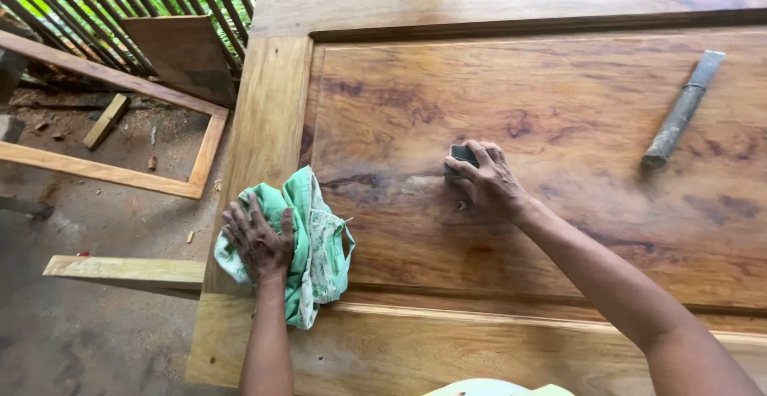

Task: Sanding and scraping a wooden door panel for refinishing.

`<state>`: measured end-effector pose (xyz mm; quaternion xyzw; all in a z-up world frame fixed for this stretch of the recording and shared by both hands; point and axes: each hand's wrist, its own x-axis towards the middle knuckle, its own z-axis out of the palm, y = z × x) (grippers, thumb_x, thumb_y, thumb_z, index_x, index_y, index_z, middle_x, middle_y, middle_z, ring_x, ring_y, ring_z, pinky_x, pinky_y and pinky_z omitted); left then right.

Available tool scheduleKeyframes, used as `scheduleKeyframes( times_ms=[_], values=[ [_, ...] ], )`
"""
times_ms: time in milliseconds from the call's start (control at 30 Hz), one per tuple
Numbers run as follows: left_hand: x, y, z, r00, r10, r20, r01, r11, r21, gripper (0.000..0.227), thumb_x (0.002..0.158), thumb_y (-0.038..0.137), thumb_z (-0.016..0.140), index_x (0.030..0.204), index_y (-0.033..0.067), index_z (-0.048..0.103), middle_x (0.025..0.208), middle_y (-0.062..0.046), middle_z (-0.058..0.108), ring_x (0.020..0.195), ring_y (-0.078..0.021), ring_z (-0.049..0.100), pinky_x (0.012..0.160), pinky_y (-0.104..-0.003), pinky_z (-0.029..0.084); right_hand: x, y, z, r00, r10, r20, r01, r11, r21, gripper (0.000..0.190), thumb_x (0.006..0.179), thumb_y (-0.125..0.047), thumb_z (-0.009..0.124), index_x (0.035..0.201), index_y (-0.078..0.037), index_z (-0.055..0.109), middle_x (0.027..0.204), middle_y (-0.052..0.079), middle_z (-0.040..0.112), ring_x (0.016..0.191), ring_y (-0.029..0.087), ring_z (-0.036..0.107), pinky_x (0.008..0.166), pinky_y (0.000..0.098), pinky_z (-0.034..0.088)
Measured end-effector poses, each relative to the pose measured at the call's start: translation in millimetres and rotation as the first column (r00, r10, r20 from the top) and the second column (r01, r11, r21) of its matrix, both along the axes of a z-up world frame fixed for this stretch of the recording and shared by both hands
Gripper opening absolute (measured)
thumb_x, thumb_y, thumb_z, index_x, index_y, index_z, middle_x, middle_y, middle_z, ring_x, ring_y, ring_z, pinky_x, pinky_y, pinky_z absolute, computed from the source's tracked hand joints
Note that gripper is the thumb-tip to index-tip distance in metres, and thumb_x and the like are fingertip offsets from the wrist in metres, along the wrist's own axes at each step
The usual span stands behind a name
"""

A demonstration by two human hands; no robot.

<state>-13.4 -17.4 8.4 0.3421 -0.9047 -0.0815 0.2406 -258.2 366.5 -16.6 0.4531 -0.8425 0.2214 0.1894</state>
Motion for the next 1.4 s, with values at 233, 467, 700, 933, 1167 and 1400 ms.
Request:
scheduleKeyframes(
  times_ms=[233, 467, 700, 933, 1167, 1400],
  values=[
    [4.5, 0.1, 1.4, 1.0, -0.011, 0.018, 0.011, 1.0, -0.011, 0.088, 0.096, 0.074, 0.049, 0.158, 0.0117, 0.045, 0.158, -0.033, 0.039, 0.15, -0.0519, 0.028, 0.125, -0.061, 0.019, 20.3, -89.9, -9.1, 0.999, 0.03, 0.024, -0.028, 0.996, -0.086, 0.056, 0.078, -0.028, 0.085, 0.131, -0.032, 0.068, 0.131, 0.019, 0.057, 0.122, 0.041, 0.054, 0.107, 0.0512, 0.044],
    [1.3, 2.0, -1.9, 1.0, -0.021, -0.006, 0.021, 1.0, -0.015, 0.087, 0.096, 0.074, 0.049, 0.158, 0.0129, 0.046, 0.157, -0.033, 0.04, 0.15, -0.0517, 0.028, 0.125, -0.061, 0.019, 1.0, 20.1, 1.3, 0.998, -0.058, -0.009, 0.058, 0.998, -0.03, 0.049, 0.085, -0.03, 0.079, 0.133, -0.031, 0.068, 0.135, 0.02, 0.056, 0.123, 0.042, 0.054, 0.109, 0.052, 0.042],
    [4.2, -1.6, -8.3, 1.0, -0.016, 0.009, 0.017, 0.999, -0.033, 0.088, 0.096, 0.076, 0.047, 0.158, 0.0127, 0.046, 0.157, -0.033, 0.039, 0.15, -0.0514, 0.027, 0.125, -0.06, 0.018, 16.5, -71.0, -14.3, 1.0, -0.003, 0.006, 0.003, 0.994, -0.109, 0.05, 0.083, -0.031, 0.081, 0.131, -0.03, 0.069, 0.133, 0.02, 0.055, 0.123, 0.042, 0.053, 0.111, 0.0522, 0.041],
    [1.9, -2.1, -11.9, 1.0, -0.025, -0.009, 0.023, 0.991, -0.134, 0.085, 0.097, 0.073, 0.05, 0.156, 0.0111, 0.05, 0.154, -0.033, 0.044, 0.148, -0.0512, 0.032, 0.123, -0.06, 0.023, 6.6, 12.1, 0.3, 1.0, 0.005, 0.007, -0.005, 1.0, -0.029, 0.054, 0.084, -0.027, 0.079, 0.136, -0.032, 0.065, 0.131, 0.021, 0.056, 0.118, 0.044, 0.056, 0.107, 0.0534, 0.043],
    [-1.1, -1.1, -8.3, 1.0, -0.021, -0.006, 0.02, 0.993, -0.114, 0.085, 0.097, 0.072, 0.05, 0.156, 0.0109, 0.049, 0.153, -0.033, 0.043, 0.146, -0.0533, 0.034, 0.123, -0.06, 0.023, 9.8, -22.8, -15.9, 0.998, 0.031, 0.049, -0.023, 0.989, -0.143, 0.053, 0.083, -0.026, 0.081, 0.134, -0.031, 0.066, 0.134, 0.016, 0.055, 0.121, 0.04, 0.054, 0.109, 0.0515, 0.04],
    [-0.3, 2.6, -2.3, 0.999, -0.022, -0.045, 0.02, 0.999, -0.045, 0.084, 0.097, 0.069, 0.055, 0.156, 0.0093, 0.048, 0.154, -0.034, 0.042, 0.147, -0.0538, 0.032, 0.124, -0.06, 0.021, 13.8, -39.0, 3.8, 0.995, 0.098, 0.003, -0.097, 0.995, -0.036, 0.054, 0.083, -0.028, 0.08, 0.136, -0.031, 0.065, 0.133, 0.021, 0.055, 0.121, 0.044, 0.055, 0.108, 0.0527, 0.043]
  ],
)
